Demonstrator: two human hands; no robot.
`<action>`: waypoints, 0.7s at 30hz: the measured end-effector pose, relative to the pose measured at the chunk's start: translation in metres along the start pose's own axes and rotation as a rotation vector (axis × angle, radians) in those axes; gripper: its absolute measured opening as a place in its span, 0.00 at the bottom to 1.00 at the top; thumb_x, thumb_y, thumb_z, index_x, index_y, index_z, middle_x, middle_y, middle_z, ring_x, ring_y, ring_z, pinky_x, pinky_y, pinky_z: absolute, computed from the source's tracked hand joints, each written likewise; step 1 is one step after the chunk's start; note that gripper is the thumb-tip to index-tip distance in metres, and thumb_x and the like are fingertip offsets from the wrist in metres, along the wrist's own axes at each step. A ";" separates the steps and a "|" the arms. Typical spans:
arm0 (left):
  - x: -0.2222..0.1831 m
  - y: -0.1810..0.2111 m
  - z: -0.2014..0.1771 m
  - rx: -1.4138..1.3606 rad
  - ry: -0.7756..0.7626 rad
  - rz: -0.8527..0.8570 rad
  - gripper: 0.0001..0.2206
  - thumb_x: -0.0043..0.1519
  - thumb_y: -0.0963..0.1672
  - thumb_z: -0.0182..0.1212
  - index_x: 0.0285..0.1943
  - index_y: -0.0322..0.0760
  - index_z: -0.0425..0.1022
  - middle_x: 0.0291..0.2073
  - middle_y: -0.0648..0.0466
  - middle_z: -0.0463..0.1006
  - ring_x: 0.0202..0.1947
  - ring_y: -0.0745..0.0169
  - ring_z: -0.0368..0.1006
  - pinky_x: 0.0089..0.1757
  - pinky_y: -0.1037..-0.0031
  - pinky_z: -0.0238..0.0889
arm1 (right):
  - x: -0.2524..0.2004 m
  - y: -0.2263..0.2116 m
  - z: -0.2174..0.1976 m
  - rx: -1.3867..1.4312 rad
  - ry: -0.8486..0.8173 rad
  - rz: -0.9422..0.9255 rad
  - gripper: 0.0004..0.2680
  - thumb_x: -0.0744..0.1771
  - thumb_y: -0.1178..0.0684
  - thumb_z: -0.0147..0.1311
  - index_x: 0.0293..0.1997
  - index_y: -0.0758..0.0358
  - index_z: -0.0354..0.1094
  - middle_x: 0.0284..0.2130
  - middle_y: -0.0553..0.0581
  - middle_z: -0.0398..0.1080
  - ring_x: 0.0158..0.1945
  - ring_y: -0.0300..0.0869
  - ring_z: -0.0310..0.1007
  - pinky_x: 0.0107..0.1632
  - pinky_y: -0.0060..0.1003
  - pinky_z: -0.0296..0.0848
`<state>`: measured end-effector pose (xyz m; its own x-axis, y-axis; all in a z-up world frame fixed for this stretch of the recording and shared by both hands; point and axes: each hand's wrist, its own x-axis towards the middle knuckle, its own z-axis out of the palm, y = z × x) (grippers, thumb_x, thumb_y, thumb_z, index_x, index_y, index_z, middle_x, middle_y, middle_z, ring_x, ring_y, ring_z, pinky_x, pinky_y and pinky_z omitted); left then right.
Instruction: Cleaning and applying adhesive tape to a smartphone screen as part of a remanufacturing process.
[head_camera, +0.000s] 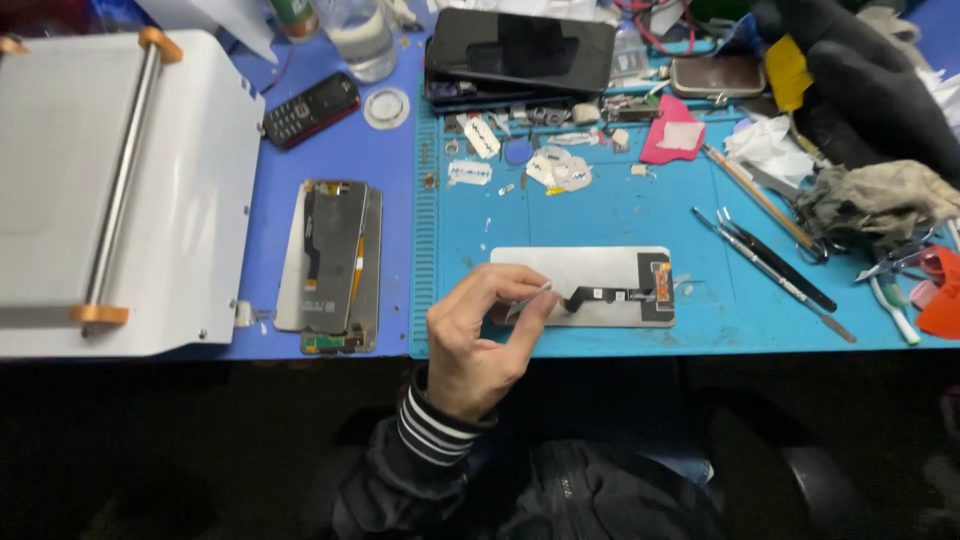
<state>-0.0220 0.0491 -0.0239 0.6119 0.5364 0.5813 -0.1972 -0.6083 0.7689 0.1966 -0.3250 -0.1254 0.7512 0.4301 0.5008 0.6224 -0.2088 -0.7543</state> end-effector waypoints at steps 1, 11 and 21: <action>-0.001 0.000 -0.001 -0.039 -0.014 0.031 0.06 0.64 0.40 0.64 0.36 0.32 0.72 0.36 0.47 0.80 0.37 0.55 0.79 0.38 0.71 0.71 | 0.010 -0.039 0.019 -0.001 -0.015 -0.005 0.04 0.76 0.67 0.50 0.56 0.81 0.64 0.48 0.74 0.70 0.45 0.52 0.74 0.53 0.38 0.71; -0.007 0.036 -0.009 -0.444 -0.106 -0.555 0.32 0.69 0.60 0.27 0.43 0.41 0.77 0.46 0.50 0.82 0.50 0.60 0.76 0.52 0.71 0.62 | 0.093 -0.220 0.149 0.134 -0.536 0.112 0.06 0.68 0.61 0.55 0.48 0.71 0.74 0.43 0.60 0.77 0.35 0.39 0.70 0.41 0.31 0.73; -0.019 0.039 0.007 -0.046 -0.126 0.064 0.03 0.65 0.39 0.63 0.40 0.33 0.74 0.40 0.52 0.81 0.50 0.43 0.74 0.58 0.59 0.68 | 0.077 -0.195 0.145 0.257 -0.565 0.382 0.09 0.63 0.60 0.64 0.44 0.67 0.71 0.36 0.57 0.76 0.37 0.37 0.76 0.38 0.27 0.77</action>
<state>-0.0357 0.0111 -0.0070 0.6879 0.4180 0.5933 -0.2720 -0.6095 0.7447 0.1010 -0.1239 -0.0015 0.6344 0.7706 -0.0607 0.2158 -0.2519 -0.9434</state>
